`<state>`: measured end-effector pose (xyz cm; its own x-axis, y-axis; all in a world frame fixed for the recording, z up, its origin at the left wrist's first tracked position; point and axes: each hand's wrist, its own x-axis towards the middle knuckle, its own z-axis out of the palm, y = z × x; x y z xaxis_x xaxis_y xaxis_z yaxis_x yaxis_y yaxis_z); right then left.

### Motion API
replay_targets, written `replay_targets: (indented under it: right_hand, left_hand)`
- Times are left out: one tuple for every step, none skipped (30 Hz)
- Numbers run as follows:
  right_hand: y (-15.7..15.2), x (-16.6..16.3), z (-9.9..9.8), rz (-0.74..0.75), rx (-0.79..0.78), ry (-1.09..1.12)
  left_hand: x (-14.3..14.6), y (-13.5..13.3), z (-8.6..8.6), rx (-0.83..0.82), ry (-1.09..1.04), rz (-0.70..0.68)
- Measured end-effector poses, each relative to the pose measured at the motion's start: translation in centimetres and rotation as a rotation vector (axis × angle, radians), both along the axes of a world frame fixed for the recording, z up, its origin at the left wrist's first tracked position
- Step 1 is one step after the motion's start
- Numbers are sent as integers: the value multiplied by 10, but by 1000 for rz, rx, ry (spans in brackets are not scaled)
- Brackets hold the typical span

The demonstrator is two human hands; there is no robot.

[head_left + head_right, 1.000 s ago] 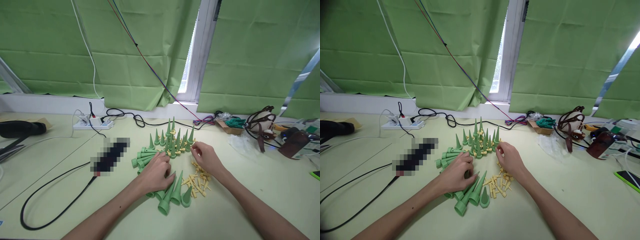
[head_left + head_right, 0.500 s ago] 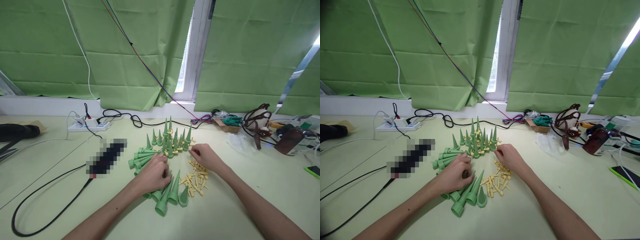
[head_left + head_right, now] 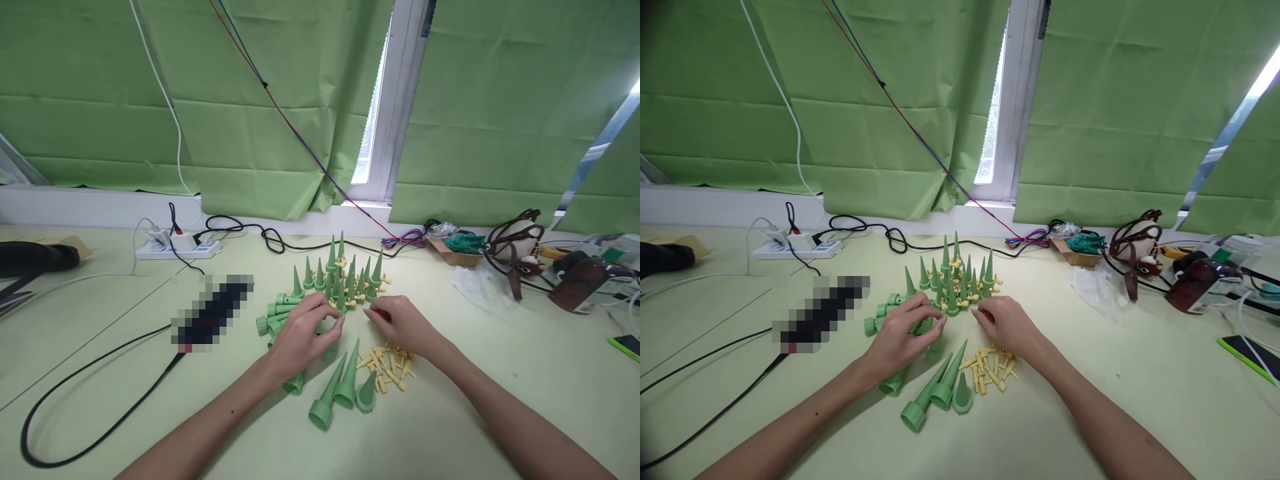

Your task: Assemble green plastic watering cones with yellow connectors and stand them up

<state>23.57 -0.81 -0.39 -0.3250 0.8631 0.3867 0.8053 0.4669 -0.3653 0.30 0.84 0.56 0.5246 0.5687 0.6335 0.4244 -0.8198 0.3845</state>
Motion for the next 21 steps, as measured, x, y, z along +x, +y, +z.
replay_targets:
  right_hand:
    - [0,-1,0,5,-7,-1]
    - [-1,-1,0,10,-15,-1]
    - [-1,-2,0,14,-23,1]
    - [-2,-2,0,17,-29,3]
    - [-2,-2,0,20,-32,4]
    - [-2,-2,0,22,-31,6]
    - [-2,-3,0,22,-28,7]
    - [-2,-3,0,24,-26,9]
    - [-3,-3,0,27,-24,12]
    - [-3,-3,0,30,-24,15]
    - [-3,-3,0,32,-23,17]
    - [-3,-3,0,35,-23,19]
    - [-3,-3,0,38,-23,21]
    - [-3,-3,0,40,-24,22]
    - [-3,-3,1,41,-24,22]
    - [-3,-3,1,42,-25,23]
    - [-3,-4,1,43,-24,23]
    - [-3,-4,1,43,-23,24]
    - [-3,-4,1,44,-22,25]
    - [-3,-4,0,43,-21,26]
    - [-3,-4,0,43,-21,26]
  left_hand:
    - [0,0,0,12,-27,-9]
    - [0,0,-1,17,-47,-13]
    - [0,0,-2,16,-59,-12]
    - [0,0,-2,10,-64,-7]
    - [0,1,-3,1,-64,4]
    - [0,1,-4,-10,-62,17]
    - [0,1,-5,-20,-57,30]
    - [0,2,-5,-26,-51,41]
    - [0,2,-6,-27,-46,52]
    - [0,3,-7,-26,-42,62]
    - [0,3,-8,-24,-40,70]
    - [1,4,-8,-22,-39,75]
    - [1,4,-9,-23,-39,77]
    - [1,4,-9,-25,-38,78]
    - [1,4,-9,-29,-37,78]
    - [1,4,-8,-32,-37,77]
    - [1,4,-8,-36,-36,77]
    - [1,4,-7,-41,-36,78]
    - [1,3,-6,-46,-37,79]
    - [1,3,-6,-53,-39,79]
    - [1,3,-5,-61,-39,75]
